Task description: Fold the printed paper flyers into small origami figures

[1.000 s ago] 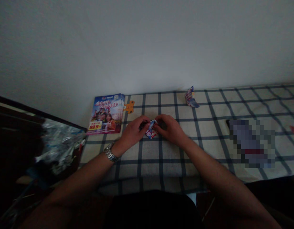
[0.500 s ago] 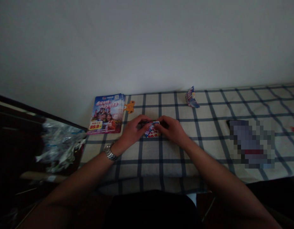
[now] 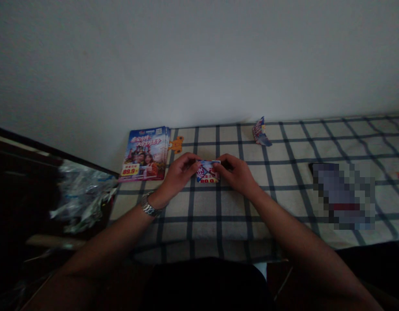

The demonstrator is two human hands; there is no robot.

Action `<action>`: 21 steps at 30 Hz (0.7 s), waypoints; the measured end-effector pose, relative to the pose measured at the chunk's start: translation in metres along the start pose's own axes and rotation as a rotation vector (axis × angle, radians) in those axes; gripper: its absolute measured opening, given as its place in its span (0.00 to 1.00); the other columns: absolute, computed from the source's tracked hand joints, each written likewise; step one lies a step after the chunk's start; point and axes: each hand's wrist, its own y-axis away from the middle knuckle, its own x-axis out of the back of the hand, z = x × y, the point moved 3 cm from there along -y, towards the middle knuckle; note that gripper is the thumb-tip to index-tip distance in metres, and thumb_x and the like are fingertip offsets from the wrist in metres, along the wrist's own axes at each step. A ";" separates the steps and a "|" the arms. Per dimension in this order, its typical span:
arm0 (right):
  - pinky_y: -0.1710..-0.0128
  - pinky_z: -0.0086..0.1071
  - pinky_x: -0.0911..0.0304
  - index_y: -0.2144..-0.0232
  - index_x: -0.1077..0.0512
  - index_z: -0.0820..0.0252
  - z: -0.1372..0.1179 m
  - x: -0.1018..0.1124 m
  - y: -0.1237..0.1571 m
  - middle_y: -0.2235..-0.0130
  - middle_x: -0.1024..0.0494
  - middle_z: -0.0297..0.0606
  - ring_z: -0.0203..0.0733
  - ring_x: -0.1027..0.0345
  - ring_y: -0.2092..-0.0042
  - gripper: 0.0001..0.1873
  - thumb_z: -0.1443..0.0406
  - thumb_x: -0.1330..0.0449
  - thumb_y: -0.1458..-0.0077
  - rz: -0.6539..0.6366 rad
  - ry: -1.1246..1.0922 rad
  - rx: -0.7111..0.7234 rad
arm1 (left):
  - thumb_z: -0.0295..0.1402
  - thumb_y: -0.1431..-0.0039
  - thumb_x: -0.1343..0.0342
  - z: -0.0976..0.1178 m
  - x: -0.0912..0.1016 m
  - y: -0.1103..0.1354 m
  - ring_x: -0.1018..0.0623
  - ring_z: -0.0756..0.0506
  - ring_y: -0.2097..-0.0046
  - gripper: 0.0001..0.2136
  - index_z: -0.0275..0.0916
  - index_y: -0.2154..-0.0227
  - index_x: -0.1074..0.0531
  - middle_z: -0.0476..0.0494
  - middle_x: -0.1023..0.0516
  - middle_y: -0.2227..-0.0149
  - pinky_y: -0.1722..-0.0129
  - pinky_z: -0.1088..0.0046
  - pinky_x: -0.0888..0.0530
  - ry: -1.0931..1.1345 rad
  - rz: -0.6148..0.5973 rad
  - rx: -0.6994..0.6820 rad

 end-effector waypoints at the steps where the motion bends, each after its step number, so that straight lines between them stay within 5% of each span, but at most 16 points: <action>1: 0.68 0.34 0.33 0.61 0.24 0.55 -0.001 0.000 0.000 0.69 0.19 0.35 0.42 0.26 0.68 0.17 0.49 0.37 0.37 -0.002 0.002 0.002 | 0.47 0.34 0.39 0.000 0.000 0.000 0.21 0.47 0.60 0.15 0.40 0.57 0.26 0.46 0.20 0.62 0.60 0.71 0.23 0.003 0.001 0.007; 21: 0.67 0.35 0.31 0.62 0.23 0.55 -0.005 0.000 0.001 0.69 0.19 0.35 0.41 0.26 0.68 0.14 0.51 0.38 0.35 -0.005 0.054 0.044 | 0.45 0.35 0.38 0.002 0.000 0.002 0.22 0.47 0.62 0.13 0.39 0.61 0.26 0.47 0.22 0.64 0.61 0.72 0.24 0.040 0.020 0.056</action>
